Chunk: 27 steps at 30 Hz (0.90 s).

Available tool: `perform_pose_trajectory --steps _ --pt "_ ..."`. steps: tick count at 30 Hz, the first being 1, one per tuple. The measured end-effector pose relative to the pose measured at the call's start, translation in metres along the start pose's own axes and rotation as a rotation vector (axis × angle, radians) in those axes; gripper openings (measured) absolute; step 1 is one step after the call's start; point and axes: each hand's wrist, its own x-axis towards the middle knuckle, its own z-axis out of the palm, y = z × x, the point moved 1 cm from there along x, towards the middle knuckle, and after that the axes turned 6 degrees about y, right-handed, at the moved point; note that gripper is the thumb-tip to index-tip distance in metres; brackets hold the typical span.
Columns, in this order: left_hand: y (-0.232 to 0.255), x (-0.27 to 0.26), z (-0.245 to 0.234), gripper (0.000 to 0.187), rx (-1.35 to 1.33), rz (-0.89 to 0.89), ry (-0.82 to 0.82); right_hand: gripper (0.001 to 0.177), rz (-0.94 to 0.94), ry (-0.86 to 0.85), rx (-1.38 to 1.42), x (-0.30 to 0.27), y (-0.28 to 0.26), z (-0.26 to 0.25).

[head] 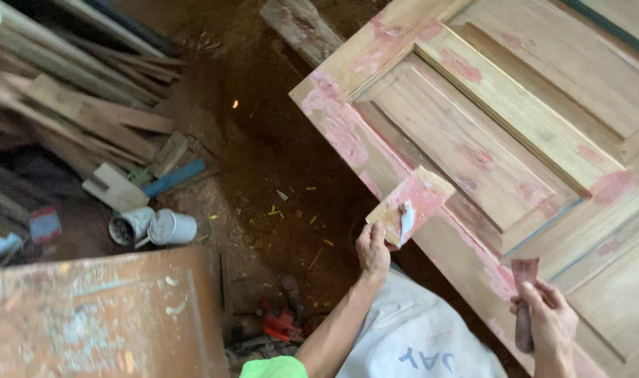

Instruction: The person applies pink wood filler to a wooden door using a putty knife and a smaller scraper. They scoop the filler from a bucket and spread it into the grooves and joints of the door panels, smoothing the surface as they work.

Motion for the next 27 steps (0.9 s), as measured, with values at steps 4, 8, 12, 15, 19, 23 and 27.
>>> perform_pose_trajectory --steps 4,8,12,15,19,23,27 --pt "0.019 0.080 0.012 0.032 -0.082 0.057 -0.030 0.039 0.024 0.050 -0.065 0.026 -0.033 0.060" --pt "0.062 0.179 0.011 0.030 0.029 0.011 -0.043 0.037 -0.245 0.219 -0.443 0.053 -0.061 0.143" --pt "0.121 0.262 0.015 0.030 0.141 0.047 -0.136 0.033 -0.653 0.411 -0.698 0.099 -0.098 0.226" --pt "0.159 0.308 0.021 0.033 0.241 -0.023 -0.138 0.037 -0.584 0.498 -0.692 0.115 -0.111 0.268" --pt "0.182 0.354 0.048 0.035 0.369 0.093 -0.308 0.043 -0.347 0.505 -0.817 0.108 -0.113 0.293" --pt "0.166 0.364 0.084 0.036 0.400 0.156 -0.375 0.018 -0.154 0.506 -0.796 0.114 -0.112 0.273" --pt "0.137 0.350 0.112 0.031 0.301 -0.028 -0.464 0.014 -0.294 0.664 -0.743 0.157 -0.115 0.269"
